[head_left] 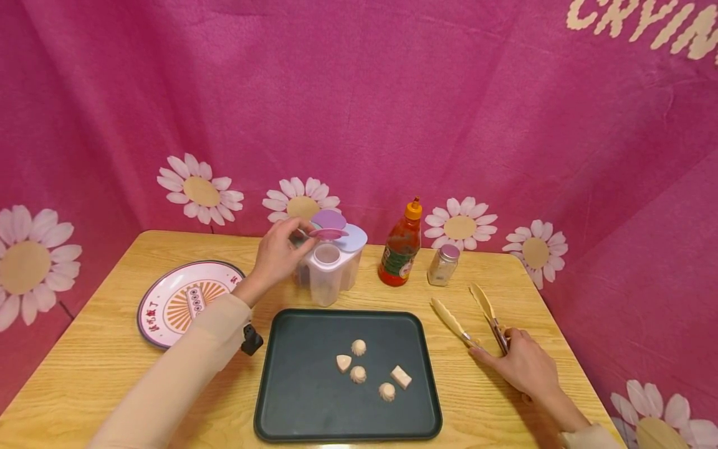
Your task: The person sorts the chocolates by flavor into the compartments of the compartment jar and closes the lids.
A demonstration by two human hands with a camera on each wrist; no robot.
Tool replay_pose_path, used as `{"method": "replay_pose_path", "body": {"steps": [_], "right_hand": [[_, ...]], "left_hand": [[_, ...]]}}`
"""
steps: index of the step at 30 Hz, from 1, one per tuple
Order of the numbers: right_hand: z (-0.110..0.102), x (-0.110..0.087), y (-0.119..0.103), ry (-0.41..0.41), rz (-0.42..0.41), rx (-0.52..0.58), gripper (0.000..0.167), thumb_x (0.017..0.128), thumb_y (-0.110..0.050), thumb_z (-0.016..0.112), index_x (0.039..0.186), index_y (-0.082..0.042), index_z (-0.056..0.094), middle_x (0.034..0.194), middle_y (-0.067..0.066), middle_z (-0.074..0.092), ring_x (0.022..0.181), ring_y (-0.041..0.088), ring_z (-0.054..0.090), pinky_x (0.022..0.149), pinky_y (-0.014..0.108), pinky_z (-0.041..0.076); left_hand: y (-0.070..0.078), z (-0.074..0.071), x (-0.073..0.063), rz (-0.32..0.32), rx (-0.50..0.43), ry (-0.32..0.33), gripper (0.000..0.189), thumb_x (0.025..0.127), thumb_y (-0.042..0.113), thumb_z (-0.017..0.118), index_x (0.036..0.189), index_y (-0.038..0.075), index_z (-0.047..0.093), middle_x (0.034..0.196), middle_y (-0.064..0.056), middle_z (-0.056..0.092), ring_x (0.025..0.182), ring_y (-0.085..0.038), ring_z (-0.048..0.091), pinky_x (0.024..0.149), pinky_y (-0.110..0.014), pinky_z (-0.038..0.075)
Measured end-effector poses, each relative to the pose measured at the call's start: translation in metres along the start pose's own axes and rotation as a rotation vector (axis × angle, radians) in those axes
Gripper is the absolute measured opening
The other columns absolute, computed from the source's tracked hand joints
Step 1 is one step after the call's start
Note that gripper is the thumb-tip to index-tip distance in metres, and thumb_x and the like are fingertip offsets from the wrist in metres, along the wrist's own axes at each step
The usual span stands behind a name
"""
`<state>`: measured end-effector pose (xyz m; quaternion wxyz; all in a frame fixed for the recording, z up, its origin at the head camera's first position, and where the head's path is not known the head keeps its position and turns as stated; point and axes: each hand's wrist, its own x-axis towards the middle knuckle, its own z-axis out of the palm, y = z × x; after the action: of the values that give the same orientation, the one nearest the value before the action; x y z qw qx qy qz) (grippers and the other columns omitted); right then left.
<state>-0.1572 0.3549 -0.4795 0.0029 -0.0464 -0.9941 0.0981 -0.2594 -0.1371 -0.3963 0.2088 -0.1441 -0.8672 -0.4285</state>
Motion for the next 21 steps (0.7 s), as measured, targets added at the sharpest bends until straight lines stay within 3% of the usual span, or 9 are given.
{"method": "replay_pose_path", "body": {"steps": [9, 13, 21], "right_hand": [[-0.011, -0.011, 0.000, 0.149, -0.005, 0.064, 0.086, 0.075, -0.075, 0.080, 0.120, -0.003, 0.068, 0.104, 0.021, 0.068, 0.089, 0.041, 0.068, 0.069, 0.053, 0.052], [-0.021, -0.021, -0.001, 0.203, -0.034, 0.067, 0.082, 0.075, -0.073, 0.082, 0.118, -0.005, 0.070, 0.102, 0.017, 0.070, 0.080, 0.032, 0.067, 0.062, 0.045, 0.049], [-0.041, -0.042, -0.013, 0.267, -0.163, 0.104, 0.074, 0.071, -0.061, 0.091, 0.113, -0.004, 0.072, 0.086, 0.004, 0.065, 0.072, 0.015, 0.052, 0.063, 0.033, 0.042]], "left_hand": [[0.000, 0.001, -0.001, 0.010, 0.006, 0.012, 0.017, 0.094, 0.011, 0.079, 0.108, 0.006, 0.071, 0.105, -0.016, 0.071, 0.099, -0.032, 0.067, 0.084, -0.040, 0.052], [0.001, 0.001, -0.001, 0.003, 0.002, 0.008, 0.016, 0.094, 0.011, 0.079, 0.107, 0.006, 0.071, 0.105, -0.015, 0.071, 0.099, -0.032, 0.066, 0.084, -0.039, 0.052], [0.000, 0.002, 0.001, 0.007, 0.000, 0.011, 0.015, 0.094, 0.010, 0.078, 0.107, 0.005, 0.072, 0.105, -0.015, 0.072, 0.098, -0.032, 0.067, 0.086, -0.041, 0.051]]}}
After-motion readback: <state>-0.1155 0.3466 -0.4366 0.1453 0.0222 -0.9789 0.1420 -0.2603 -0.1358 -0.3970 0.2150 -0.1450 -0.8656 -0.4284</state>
